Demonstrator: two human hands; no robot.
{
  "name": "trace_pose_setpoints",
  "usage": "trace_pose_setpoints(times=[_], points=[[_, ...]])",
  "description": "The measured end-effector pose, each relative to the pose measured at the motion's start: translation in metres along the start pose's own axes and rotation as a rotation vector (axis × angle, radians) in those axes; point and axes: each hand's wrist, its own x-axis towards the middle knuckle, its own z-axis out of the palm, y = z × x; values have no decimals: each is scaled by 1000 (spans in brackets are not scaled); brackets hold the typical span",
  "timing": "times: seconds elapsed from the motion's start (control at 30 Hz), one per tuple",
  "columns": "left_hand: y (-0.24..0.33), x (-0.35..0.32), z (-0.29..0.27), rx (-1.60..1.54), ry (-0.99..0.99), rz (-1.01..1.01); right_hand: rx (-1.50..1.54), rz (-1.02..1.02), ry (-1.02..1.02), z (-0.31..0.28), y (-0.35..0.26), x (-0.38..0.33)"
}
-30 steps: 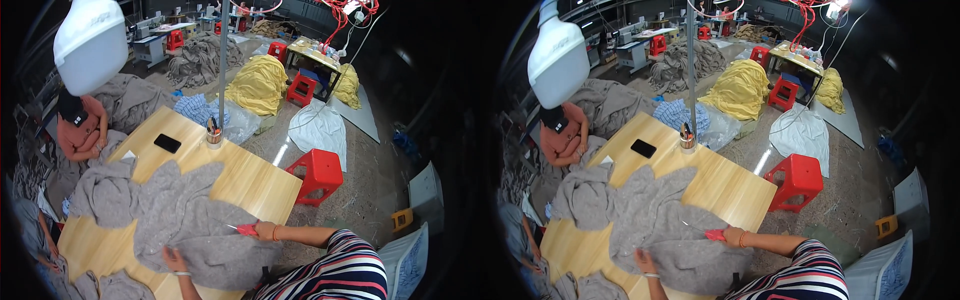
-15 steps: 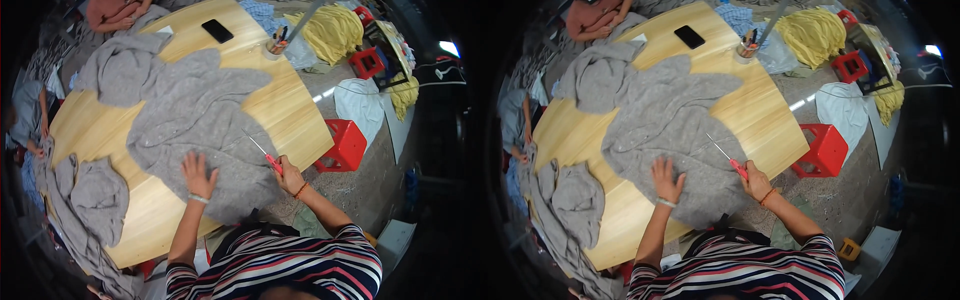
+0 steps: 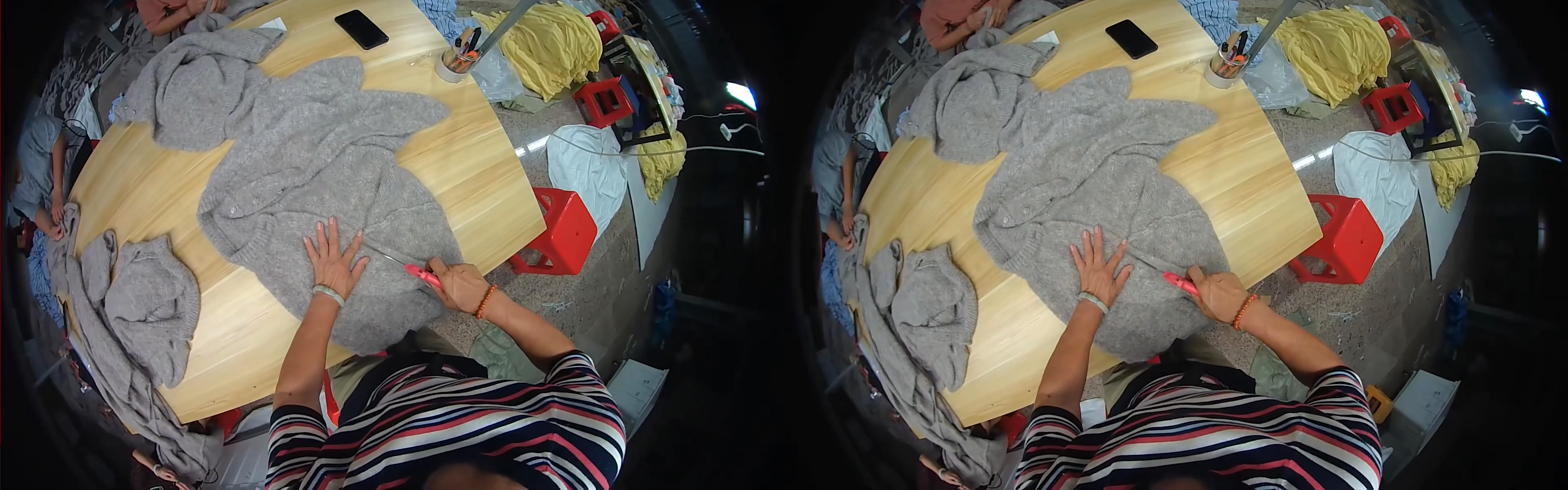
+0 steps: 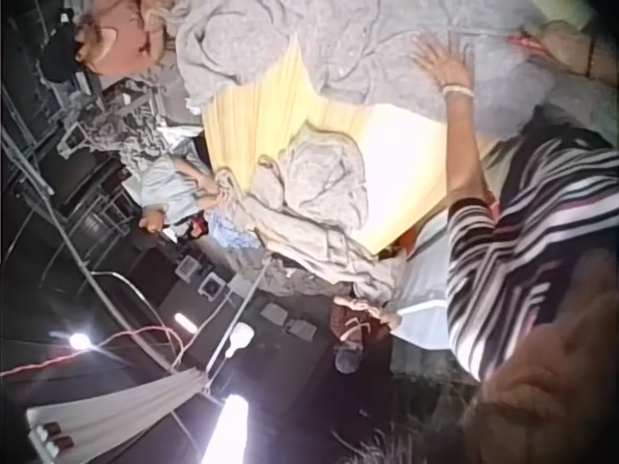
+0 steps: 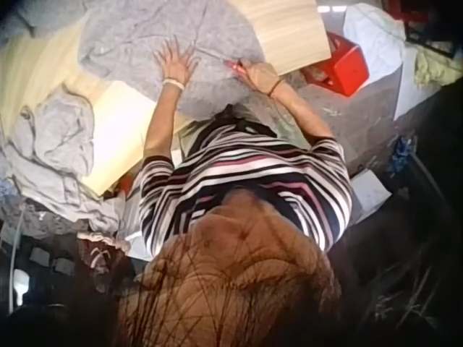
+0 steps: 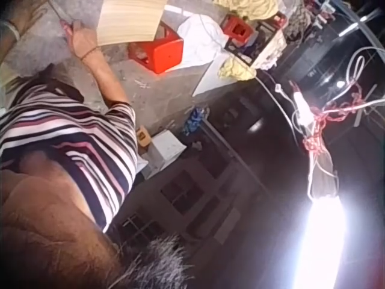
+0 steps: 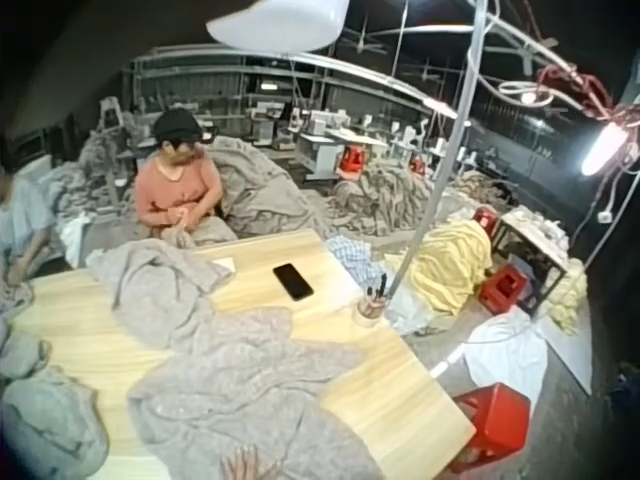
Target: Trimming excess threads or fabric from garment pieces using scissors.
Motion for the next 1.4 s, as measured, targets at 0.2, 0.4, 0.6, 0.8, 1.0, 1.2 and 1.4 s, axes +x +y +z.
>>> trace_pose_setpoints(times=[0.2, 0.4, 0.6, 0.8, 1.0, 1.2, 1.4], points=[[-3, 1, -2, -11, -48, 29, -64, -41, -25, -21, -10, 7], [-4, 1, -3, -3, -68, 39, -55, 5, -50, -28, -8, -1], [-2, 4, -3, 29, -99, 47, -13, 8, -75, -30, -17, 23], [-4, 3, -3, 24, -91, 50, -80, 15, -132, -35, -10, 6], [1, 4, -6, 41, -80, 29, -18, 28, -79, -37, -24, 15], [33, -11, -5, -2, 23, -29, 9, -51, 119, -22, -1, -4], [40, -28, 17, -50, 24, -90, -49, -12, 88, -14, -6, -12]])
